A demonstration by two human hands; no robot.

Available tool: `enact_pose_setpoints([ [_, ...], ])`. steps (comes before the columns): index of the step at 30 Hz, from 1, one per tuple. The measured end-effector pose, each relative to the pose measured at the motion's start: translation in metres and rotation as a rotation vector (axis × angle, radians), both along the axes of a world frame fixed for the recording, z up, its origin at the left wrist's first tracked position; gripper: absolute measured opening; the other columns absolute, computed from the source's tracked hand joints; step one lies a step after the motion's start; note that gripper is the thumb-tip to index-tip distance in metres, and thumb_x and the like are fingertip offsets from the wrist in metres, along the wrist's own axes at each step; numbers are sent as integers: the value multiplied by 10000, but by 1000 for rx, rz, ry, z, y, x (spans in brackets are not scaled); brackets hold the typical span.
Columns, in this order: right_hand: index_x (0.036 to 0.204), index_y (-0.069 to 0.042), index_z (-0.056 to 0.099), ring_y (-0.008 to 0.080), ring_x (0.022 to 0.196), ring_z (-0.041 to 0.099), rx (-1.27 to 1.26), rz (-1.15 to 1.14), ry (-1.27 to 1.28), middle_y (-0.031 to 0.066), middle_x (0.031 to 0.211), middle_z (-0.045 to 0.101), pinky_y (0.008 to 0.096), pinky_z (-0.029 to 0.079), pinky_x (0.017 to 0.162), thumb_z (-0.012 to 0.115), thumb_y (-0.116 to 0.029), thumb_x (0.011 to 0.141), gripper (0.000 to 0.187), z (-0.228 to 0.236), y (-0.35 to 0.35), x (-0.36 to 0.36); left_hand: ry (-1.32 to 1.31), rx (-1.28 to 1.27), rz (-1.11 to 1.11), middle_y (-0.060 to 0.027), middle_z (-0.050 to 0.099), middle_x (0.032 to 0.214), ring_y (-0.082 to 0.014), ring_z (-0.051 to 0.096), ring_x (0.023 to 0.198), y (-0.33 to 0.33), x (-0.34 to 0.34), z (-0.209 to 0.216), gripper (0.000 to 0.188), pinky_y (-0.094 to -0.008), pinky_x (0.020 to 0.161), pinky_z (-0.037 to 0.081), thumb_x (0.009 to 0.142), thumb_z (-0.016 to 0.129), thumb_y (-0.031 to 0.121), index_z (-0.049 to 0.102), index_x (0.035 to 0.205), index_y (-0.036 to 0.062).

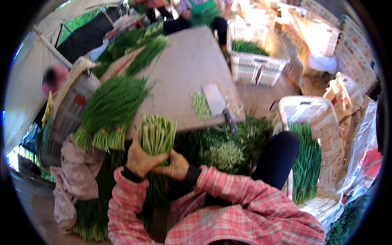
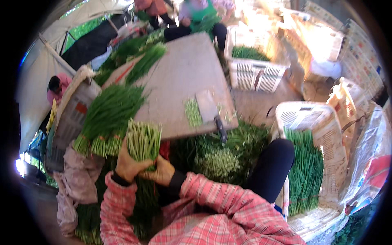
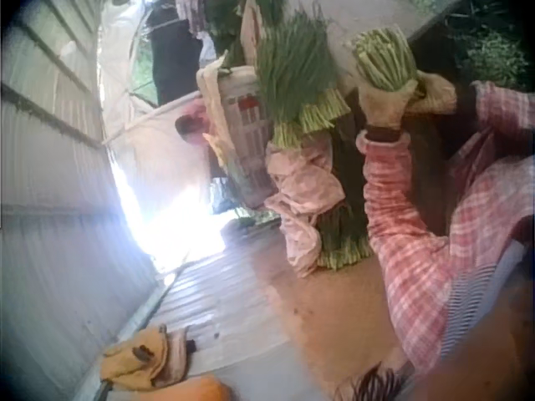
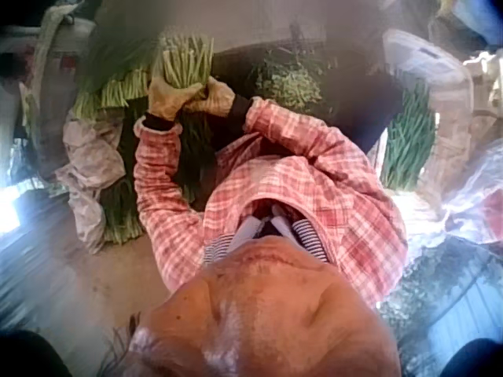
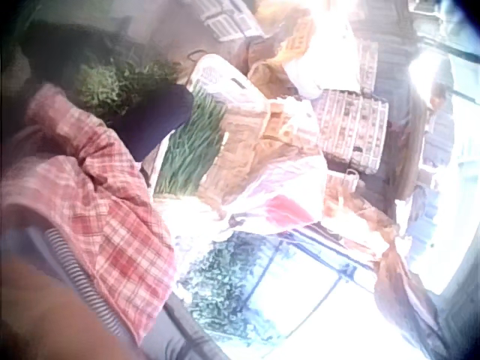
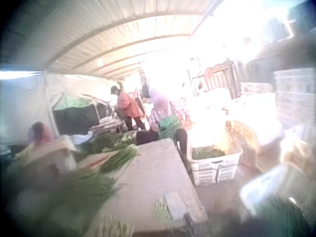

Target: The person trims the root ends of chive bundles using a cleaver on a wooden board, then secures the bundles with rubber bands and places them into plastic crates.

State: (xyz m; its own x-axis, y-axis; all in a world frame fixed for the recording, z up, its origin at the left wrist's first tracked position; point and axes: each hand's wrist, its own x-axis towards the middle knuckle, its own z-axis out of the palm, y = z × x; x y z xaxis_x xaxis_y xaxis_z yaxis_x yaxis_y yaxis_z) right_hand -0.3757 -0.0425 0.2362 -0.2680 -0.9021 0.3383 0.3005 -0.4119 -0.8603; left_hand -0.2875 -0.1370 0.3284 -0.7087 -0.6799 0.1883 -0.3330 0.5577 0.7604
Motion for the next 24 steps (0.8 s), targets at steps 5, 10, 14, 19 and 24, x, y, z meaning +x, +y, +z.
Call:
enact_pose_setpoints([
  [5, 1069, -51, 641, 316, 882, 633, 424, -82, 893, 167, 973, 645, 396, 504, 797, 689, -344, 795, 404, 14, 52, -54, -106, -125, 80, -151, 603, 1150, -256, 604, 1045, -6, 0, 12, 865, -343, 915, 468, 568, 804, 196, 405, 1315, 23],
  [10, 1068, -2, 581, 349, 806, 620, 700, -767, 1331, 178, 919, 623, 413, 514, 657, 725, -309, 733, 476, 12, 55, -180, -517, -565, 56, -179, 593, 1051, -335, 590, 976, -31, -41, 15, 904, -406, 856, 472, 551, 777, 318, 400, 1330, 59],
  [14, 1209, 36, 459, 401, 918, 602, 740, -696, 1343, 275, 991, 609, 450, 494, 778, 737, -292, 738, 638, -42, 41, -231, -731, -691, -35, -162, 585, 934, -343, 595, 904, -48, -105, -15, 875, -424, 795, 482, 534, 783, 348, 427, 1281, 63],
  [19, 1074, 58, 552, 343, 783, 637, 932, -529, 1096, 207, 870, 654, 394, 507, 688, 710, -182, 706, 467, -42, 19, -256, -945, -550, -142, -218, 565, 1090, -351, 559, 1033, -78, -144, -61, 1076, -396, 885, 467, 472, 816, 394, 341, 1342, -23],
  [24, 988, 49, 600, 146, 644, 569, 611, -313, 371, 72, 748, 619, 287, 478, 579, 652, -83, 721, 303, -19, 31, -267, -853, -525, -64, -206, 526, 1188, -337, 523, 1125, -76, -157, -79, 1239, -387, 952, 433, 454, 858, 482, 249, 1379, -73],
])
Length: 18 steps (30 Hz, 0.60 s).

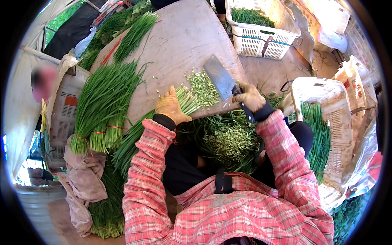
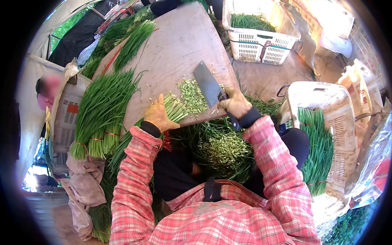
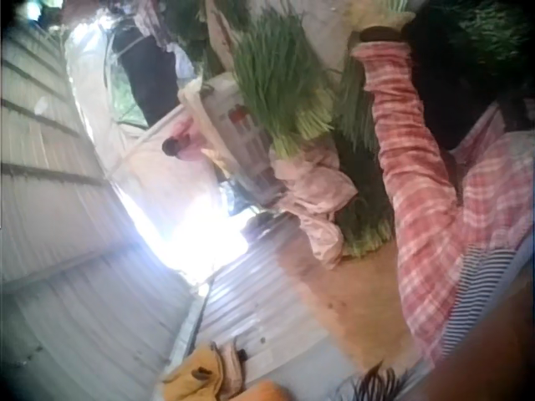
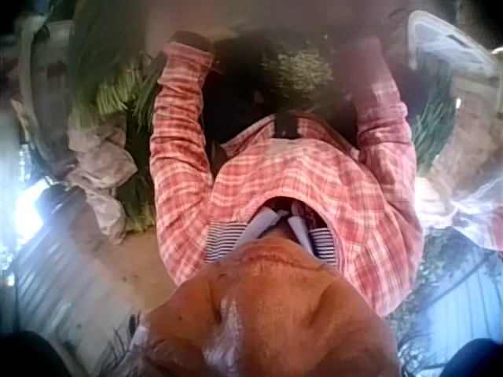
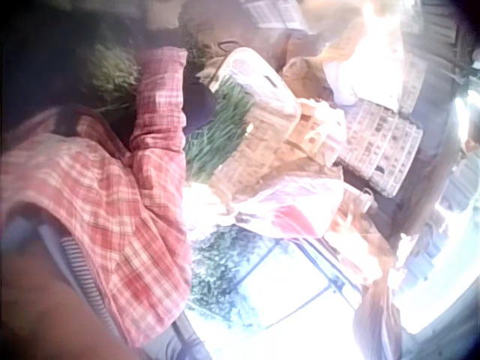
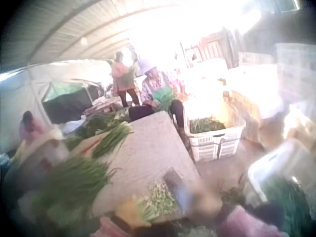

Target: The person trims the root ends of chive bundles using a cleaver on a wooden board, then secures the bundles with rubber bands and places them into plastic crates.

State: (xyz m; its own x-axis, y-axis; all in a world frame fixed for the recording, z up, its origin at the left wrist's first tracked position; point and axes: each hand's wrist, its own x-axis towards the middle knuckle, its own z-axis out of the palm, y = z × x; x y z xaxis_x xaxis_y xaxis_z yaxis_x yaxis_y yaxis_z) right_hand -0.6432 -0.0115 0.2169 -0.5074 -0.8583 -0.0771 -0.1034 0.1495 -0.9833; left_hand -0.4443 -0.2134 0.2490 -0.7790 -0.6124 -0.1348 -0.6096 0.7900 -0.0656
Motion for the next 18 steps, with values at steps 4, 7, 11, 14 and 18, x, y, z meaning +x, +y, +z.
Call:
enact_pose_setpoints([
  [4, 1053, 3, 549, 293, 608, 631, -78, -142, 332, 165, 682, 621, 358, 489, 547, 624, -159, 825, 291, 21, 22, 67, -143, 66, 112, -202, 611, 1094, -327, 605, 1001, -8, -8, 10, 1016, -381, 867, 487, 476, 847, 435, 403, 1264, -30],
  [7, 909, -36, 539, 339, 580, 600, 52, -135, 567, 152, 634, 582, 414, 469, 511, 593, -134, 838, 132, 25, 19, 106, -134, 47, 97, -181, 647, 988, -318, 637, 928, -8, -11, 11, 812, -398, 807, 509, 497, 843, 419, 498, 1111, 13],
  [11, 802, -61, 478, 329, 575, 562, -9, -21, 734, 128, 653, 533, 417, 437, 500, 548, -112, 842, 96, -5, 4, 120, -134, 38, 84, -168, 660, 947, -318, 646, 908, -6, -18, 16, 733, -399, 792, 514, 508, 842, 399, 536, 1063, 30],
  [14, 779, -66, 461, 282, 597, 535, 146, 86, 762, 95, 657, 497, 373, 427, 518, 530, -107, 844, 103, -29, -2, 126, -107, 53, 62, -162, 666, 930, -319, 652, 888, -6, -18, 17, 686, -396, 782, 518, 505, 845, 385, 560, 1025, 40],
  [18, 797, -73, 461, 242, 588, 496, 113, 121, 1079, 56, 646, 452, 338, 399, 507, 529, -84, 813, 70, -41, -4, 127, -63, 80, 52, -170, 670, 907, -320, 657, 870, -6, -13, 14, 659, -395, 771, 520, 502, 842, 384, 588, 1004, 41],
])
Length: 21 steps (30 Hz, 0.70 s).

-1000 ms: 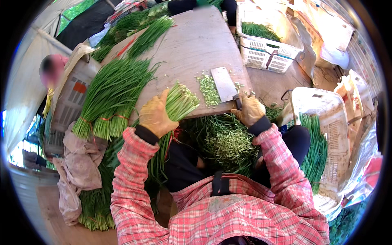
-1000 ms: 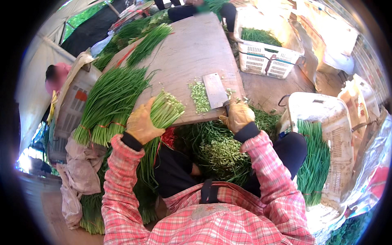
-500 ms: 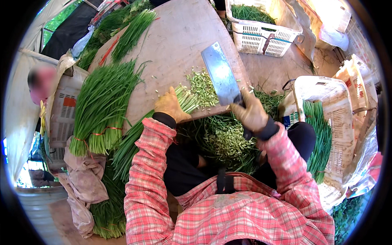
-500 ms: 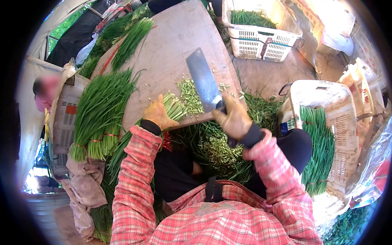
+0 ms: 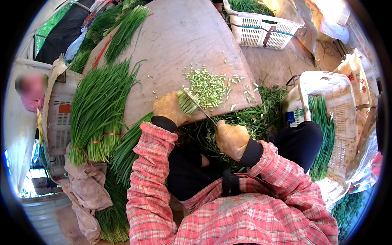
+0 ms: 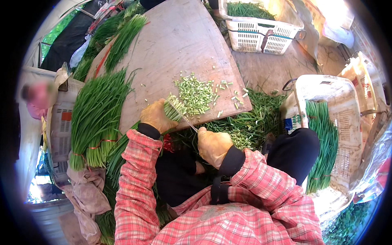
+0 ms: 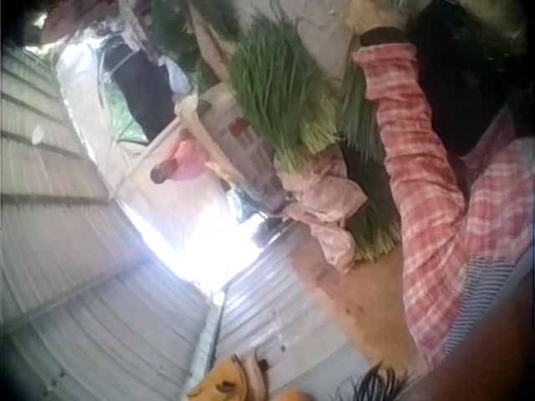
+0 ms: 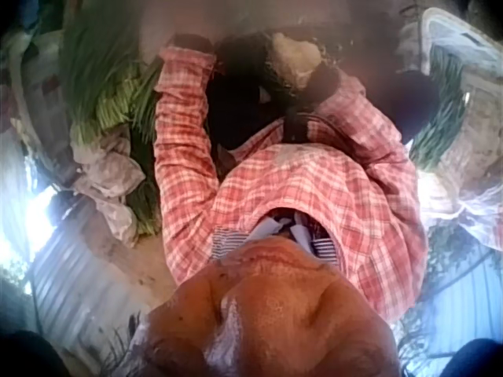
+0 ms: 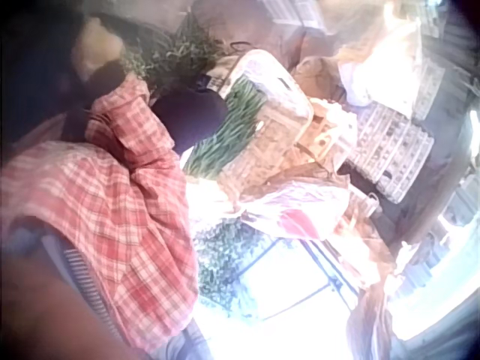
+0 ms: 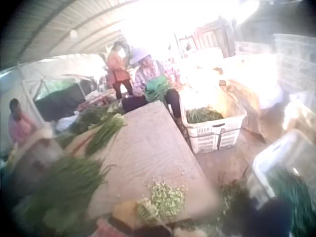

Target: The person trims the root ends of chive bundles using a cleaver on a wooden board, then secures the bundles with rubber bands and places them into plastic crates.

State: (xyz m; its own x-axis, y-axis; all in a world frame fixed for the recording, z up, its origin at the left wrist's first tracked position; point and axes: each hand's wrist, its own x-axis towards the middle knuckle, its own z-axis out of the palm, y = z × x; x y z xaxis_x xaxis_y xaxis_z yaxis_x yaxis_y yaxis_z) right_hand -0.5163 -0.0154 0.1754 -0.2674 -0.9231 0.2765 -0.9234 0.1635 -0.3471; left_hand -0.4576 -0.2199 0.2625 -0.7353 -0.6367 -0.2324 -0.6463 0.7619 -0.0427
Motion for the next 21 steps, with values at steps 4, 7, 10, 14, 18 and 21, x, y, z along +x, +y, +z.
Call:
enact_pose_setpoints([
  [4, 812, -19, 461, 292, 532, 590, -390, 54, -202, 108, 589, 548, 390, 449, 458, 574, -85, 792, 133, 11, -43, -22, -48, 33, -5, -184, 674, 900, -320, 659, 867, 6, -10, -1, 678, -398, 768, 516, 475, 831, 444, 620, 966, 27],
  [7, 927, 41, 544, 290, 596, 628, 89, -2, -163, 139, 644, 601, 382, 486, 508, 528, -129, 835, 194, 14, -93, -35, 10, -51, -62, -168, 676, 815, -318, 667, 789, 6, -12, 1, 559, -392, 718, 524, 492, 825, 447, 645, 824, 36],
  [10, 877, 43, 479, 352, 546, 584, -38, 59, -346, 163, 573, 552, 450, 444, 480, 554, -78, 788, 168, 21, -54, -29, 45, -45, -57, -164, 679, 803, -325, 667, 773, -3, 3, -6, 485, -396, 709, 527, 525, 801, 399, 660, 822, 43],
  [14, 688, -10, 513, 339, 514, 568, -290, 259, -104, 164, 542, 529, 463, 440, 488, 556, -76, 766, 111, -2, -58, -39, -44, 55, -23, -174, 678, 877, -330, 657, 859, -4, -7, -10, 554, -411, 765, 516, 529, 793, 404, 647, 923, 44],
  [18, 691, -39, 694, 312, 739, 664, 301, 137, -359, 166, 703, 656, 364, 533, 678, 678, -276, 716, 238, 34, -114, -58, -32, 82, -2, -195, 652, 1003, -333, 629, 954, -5, -6, 1, 763, -399, 835, 497, 486, 817, 442, 575, 1069, 14],
  [21, 843, 7, 672, 368, 837, 645, 217, 99, -412, 229, 814, 653, 415, 520, 733, 641, -280, 772, 297, -1, -90, -93, 233, 63, -154, -235, 585, 1136, -358, 566, 1071, -13, 21, -10, 1028, -401, 907, 460, 498, 829, 418, 382, 1314, -21],
])
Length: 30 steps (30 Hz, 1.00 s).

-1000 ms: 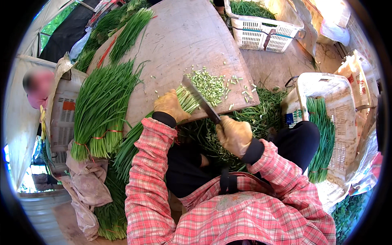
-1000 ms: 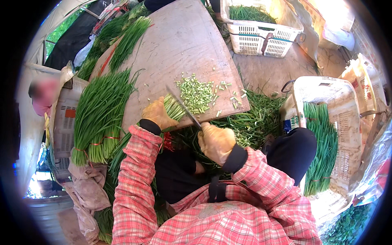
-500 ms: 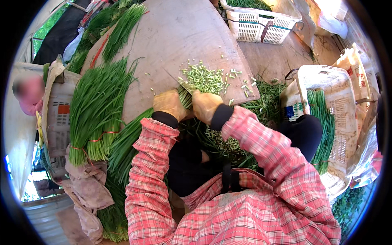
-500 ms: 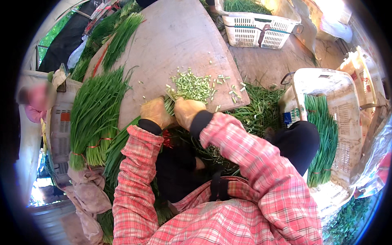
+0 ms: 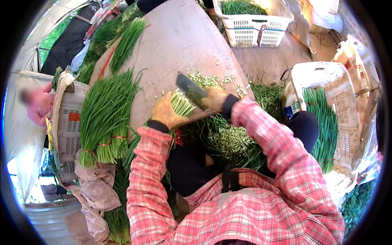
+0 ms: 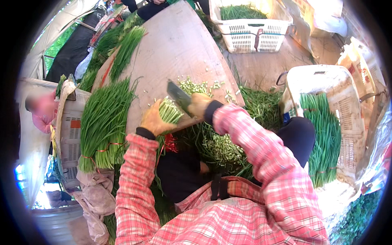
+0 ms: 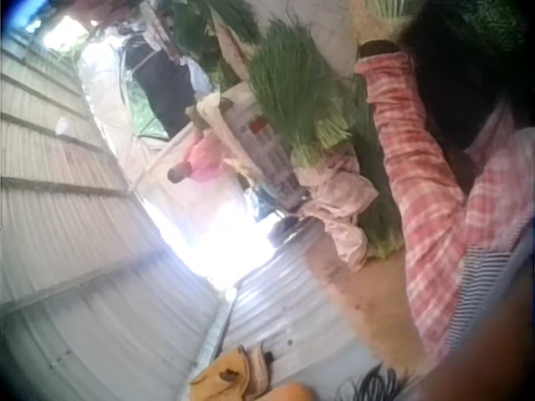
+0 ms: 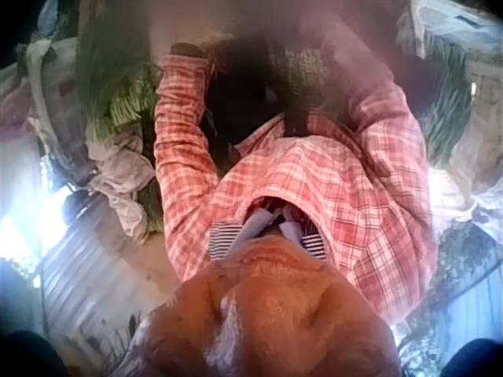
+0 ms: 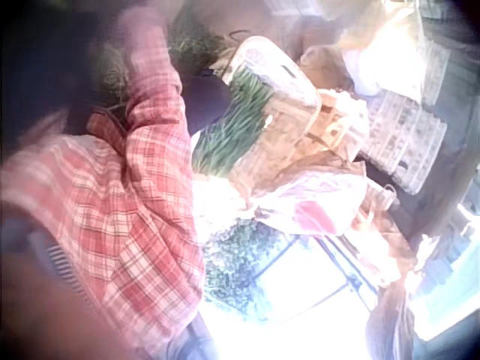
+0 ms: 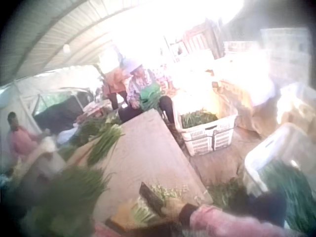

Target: The person trims the root ends of chive bundles using a cleaver on a wooden board, then secures the bundles with rubber bands and places them into plastic crates.

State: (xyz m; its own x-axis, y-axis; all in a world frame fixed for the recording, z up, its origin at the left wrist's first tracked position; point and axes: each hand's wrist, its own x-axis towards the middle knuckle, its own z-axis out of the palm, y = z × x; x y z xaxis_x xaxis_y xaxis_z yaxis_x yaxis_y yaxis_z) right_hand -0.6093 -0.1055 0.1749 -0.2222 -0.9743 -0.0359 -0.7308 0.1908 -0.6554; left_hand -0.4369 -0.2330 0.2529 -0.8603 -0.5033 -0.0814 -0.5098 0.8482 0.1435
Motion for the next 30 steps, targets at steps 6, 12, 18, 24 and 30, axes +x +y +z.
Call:
enact_pose_setpoints([
  [6, 882, 55, 593, 368, 773, 631, 24, -295, -54, 254, 802, 623, 444, 498, 697, 636, -237, 803, 305, 40, 62, -7, -34, -159, 163, -187, 572, 1047, -351, 568, 987, 7, 62, 7, 1081, -441, 863, 454, 497, 819, 342, 291, 1390, 36],
  [12, 1130, -62, 605, 371, 933, 592, -844, -100, -61, 187, 1090, 597, 414, 494, 776, 670, -117, 788, 353, 99, 83, 56, 370, -410, 88, -149, 573, 974, -333, 561, 895, 61, 107, 46, 953, -434, 799, 427, 565, 808, 338, 365, 1356, 44],
  [18, 1073, -130, 630, 230, 902, 610, -221, 125, 333, 104, 1038, 614, 372, 489, 738, 692, -226, 765, 329, 109, 80, 84, 497, -582, 235, -94, 543, 1104, -287, 528, 1006, 115, 143, 62, 893, -421, 855, 389, 629, 801, 381, 394, 1348, 43],
  [24, 1086, -88, 621, 306, 847, 621, -811, 67, 125, 135, 983, 624, 400, 507, 721, 703, -96, 743, 352, 138, 108, 127, 465, -608, 294, -96, 553, 1065, -293, 532, 966, 127, 164, 31, 886, -417, 829, 409, 635, 791, 430, 412, 1338, 46],
  [30, 1007, -115, 617, 312, 747, 609, -387, 160, 127, 134, 913, 614, 412, 498, 623, 712, -168, 736, 292, 96, 116, 129, 363, -809, 206, -49, 541, 1030, -222, 532, 946, 142, 147, 2, 703, -368, 813, 400, 753, 676, 467, 468, 1311, 92],
])
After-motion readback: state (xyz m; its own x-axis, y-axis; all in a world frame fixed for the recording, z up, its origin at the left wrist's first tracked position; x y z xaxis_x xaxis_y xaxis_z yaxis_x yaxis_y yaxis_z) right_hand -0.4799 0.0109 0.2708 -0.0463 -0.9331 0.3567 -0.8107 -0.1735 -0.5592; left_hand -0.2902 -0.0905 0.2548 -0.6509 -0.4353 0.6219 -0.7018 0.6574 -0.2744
